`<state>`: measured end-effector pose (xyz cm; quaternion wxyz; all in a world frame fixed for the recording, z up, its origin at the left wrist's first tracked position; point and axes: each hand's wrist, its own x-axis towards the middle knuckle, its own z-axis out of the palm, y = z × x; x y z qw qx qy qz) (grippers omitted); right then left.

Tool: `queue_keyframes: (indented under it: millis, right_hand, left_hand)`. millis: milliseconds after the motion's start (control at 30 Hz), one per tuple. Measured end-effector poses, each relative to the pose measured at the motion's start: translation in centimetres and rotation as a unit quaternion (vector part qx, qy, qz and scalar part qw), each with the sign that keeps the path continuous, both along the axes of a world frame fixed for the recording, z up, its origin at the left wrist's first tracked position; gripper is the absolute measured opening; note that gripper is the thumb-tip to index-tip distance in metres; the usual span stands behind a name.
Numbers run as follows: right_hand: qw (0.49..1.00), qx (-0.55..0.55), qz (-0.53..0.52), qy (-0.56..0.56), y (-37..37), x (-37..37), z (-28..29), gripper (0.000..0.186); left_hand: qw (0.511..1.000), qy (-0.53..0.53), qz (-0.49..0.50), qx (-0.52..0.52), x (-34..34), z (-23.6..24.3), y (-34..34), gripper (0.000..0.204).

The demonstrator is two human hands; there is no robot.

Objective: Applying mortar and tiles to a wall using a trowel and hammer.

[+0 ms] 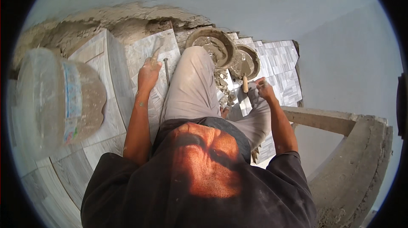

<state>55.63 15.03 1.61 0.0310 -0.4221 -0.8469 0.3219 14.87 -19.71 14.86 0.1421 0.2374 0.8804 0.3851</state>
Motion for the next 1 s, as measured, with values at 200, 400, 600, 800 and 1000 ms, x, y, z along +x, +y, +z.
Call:
queue_keyframes:
  millis: [200, 400, 600, 800, 1000]
  right_hand:
    - [0.980, 0.071, 0.129, -0.131, 0.8, -0.2, -8.0, 0.035]
    - [0.975, -0.021, 0.089, -0.204, 1.4, -2.7, -12.8, 0.036]
    - [0.980, -0.015, -0.027, -0.195, 1.4, -4.8, -17.0, 0.039]
    - [0.981, -0.073, -0.049, -0.175, 1.9, -6.6, -18.3, 0.055]
    - [0.980, 0.010, 0.067, -0.188, 5.4, -5.4, -17.5, 0.038]
  left_hand:
    - [0.983, 0.016, 0.053, -0.174, -2.4, -5.6, 0.1, 0.050]
    - [0.958, 0.047, 0.061, -0.277, -3.7, -9.1, -1.4, 0.058]
    - [0.952, 0.061, 0.073, -0.292, -4.0, -10.2, -3.0, 0.051]
    - [0.936, 0.122, 0.073, -0.321, -3.9, -10.8, -3.2, 0.056]
    - [0.923, 0.120, 0.044, -0.362, -3.4, -10.8, -3.6, 0.066]
